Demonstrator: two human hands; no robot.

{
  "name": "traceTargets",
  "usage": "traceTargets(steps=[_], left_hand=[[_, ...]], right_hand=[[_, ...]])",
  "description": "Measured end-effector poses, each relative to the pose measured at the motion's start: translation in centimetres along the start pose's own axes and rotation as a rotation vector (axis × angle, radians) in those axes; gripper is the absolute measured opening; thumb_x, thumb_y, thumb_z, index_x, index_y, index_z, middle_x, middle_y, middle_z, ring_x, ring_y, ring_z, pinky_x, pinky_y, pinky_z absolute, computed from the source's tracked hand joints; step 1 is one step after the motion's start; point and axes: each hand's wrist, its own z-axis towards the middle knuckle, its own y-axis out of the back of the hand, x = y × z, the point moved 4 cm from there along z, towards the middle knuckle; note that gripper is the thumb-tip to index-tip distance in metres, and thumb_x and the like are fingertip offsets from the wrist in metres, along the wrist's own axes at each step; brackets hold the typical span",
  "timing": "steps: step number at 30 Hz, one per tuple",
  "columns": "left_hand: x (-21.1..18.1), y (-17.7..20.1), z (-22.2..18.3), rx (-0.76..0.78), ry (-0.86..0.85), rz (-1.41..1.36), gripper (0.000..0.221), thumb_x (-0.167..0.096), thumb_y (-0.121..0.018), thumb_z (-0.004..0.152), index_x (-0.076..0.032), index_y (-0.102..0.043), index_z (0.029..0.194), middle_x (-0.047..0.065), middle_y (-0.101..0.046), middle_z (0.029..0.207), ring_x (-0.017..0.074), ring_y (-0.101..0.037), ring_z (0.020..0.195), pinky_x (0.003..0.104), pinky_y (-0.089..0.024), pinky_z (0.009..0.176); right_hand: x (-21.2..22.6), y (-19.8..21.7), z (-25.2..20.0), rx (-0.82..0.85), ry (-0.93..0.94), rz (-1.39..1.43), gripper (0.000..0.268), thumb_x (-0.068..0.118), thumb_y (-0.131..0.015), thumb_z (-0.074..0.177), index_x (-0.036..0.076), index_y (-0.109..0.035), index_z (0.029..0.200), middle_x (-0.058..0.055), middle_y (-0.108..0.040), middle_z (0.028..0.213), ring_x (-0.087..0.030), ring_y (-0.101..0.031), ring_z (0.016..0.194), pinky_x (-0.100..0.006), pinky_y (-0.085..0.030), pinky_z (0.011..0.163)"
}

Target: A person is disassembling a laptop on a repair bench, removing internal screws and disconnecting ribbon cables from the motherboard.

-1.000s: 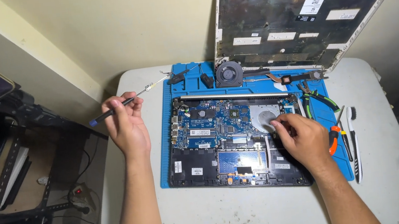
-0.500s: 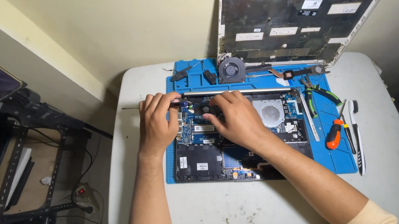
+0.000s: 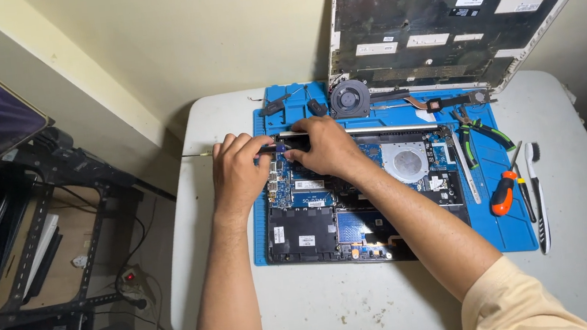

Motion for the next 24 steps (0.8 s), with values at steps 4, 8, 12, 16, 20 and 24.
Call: traceTargets(steps=[4,8,12,16,20,24], left_hand=[[0.0,-0.7,0.0,-0.005,-0.038,-0.005,0.018,-0.011,-0.084,0.081,-0.021,-0.075,0.094,-0.001,-0.061,0.073,0.0210,-0.059,0.078,0.035,-0.045,0.073],[-0.5,-0.8,0.5,0.045,-0.076,-0.006,0.018,-0.011,-0.086,0.080,-0.022,-0.075,0.090,-0.002,-0.063,0.075,0.0202,-0.059,0.079,0.034,-0.045,0.075],[-0.4,-0.7,1.0,0.088,-0.093,0.002,0.015,-0.014,-0.087,0.081,-0.021,-0.076,0.087,-0.004,-0.064,0.077,0.0176,-0.059,0.079,0.033,-0.045,0.075],[-0.5,-0.7,1.0,0.097,-0.128,0.026,0.017,-0.015,-0.088,0.079,-0.021,-0.076,0.087,-0.004,-0.065,0.078,0.0176,-0.059,0.081,0.033,-0.045,0.076],[-0.1,-1.3,1.0,0.135,-0.141,0.056,0.016,-0.016,-0.088,0.079,-0.022,-0.077,0.088,-0.005,-0.067,0.081,0.0165,-0.057,0.082,0.032,-0.043,0.077],[-0.5,-1.1,1.4,0.134,-0.189,0.101,0.018,-0.016,-0.089,0.076,-0.023,-0.076,0.087,-0.005,-0.068,0.081,0.0159,-0.057,0.081,0.031,-0.042,0.077]], right_hand=[[-2.0,-1.3,1.0,-0.020,-0.042,0.091,0.049,0.027,-0.085,0.080,0.001,-0.073,0.120,-0.020,-0.075,0.106,-0.042,-0.070,0.105,-0.051,-0.059,0.087],[-2.5,-1.4,0.8,-0.004,-0.075,0.135,0.051,0.029,-0.086,0.080,0.004,-0.072,0.123,-0.019,-0.076,0.108,-0.040,-0.071,0.104,-0.049,-0.061,0.085],[-1.8,-0.1,0.0,0.009,-0.055,0.117,0.050,0.026,-0.085,0.082,0.003,-0.072,0.125,-0.021,-0.076,0.107,-0.041,-0.072,0.103,-0.050,-0.061,0.084],[-1.5,0.6,-0.2,0.034,-0.030,0.075,0.050,0.024,-0.085,0.082,0.003,-0.072,0.125,-0.024,-0.076,0.106,-0.043,-0.073,0.100,-0.051,-0.062,0.081],[-1.0,1.1,-0.3,0.077,-0.016,0.013,0.049,0.024,-0.085,0.082,0.002,-0.073,0.124,-0.025,-0.076,0.106,-0.046,-0.073,0.100,-0.052,-0.062,0.080],[-1.2,0.7,0.3,0.105,-0.024,0.000,0.051,0.028,-0.087,0.079,0.005,-0.074,0.122,-0.025,-0.076,0.104,-0.046,-0.073,0.099,-0.052,-0.063,0.080]])
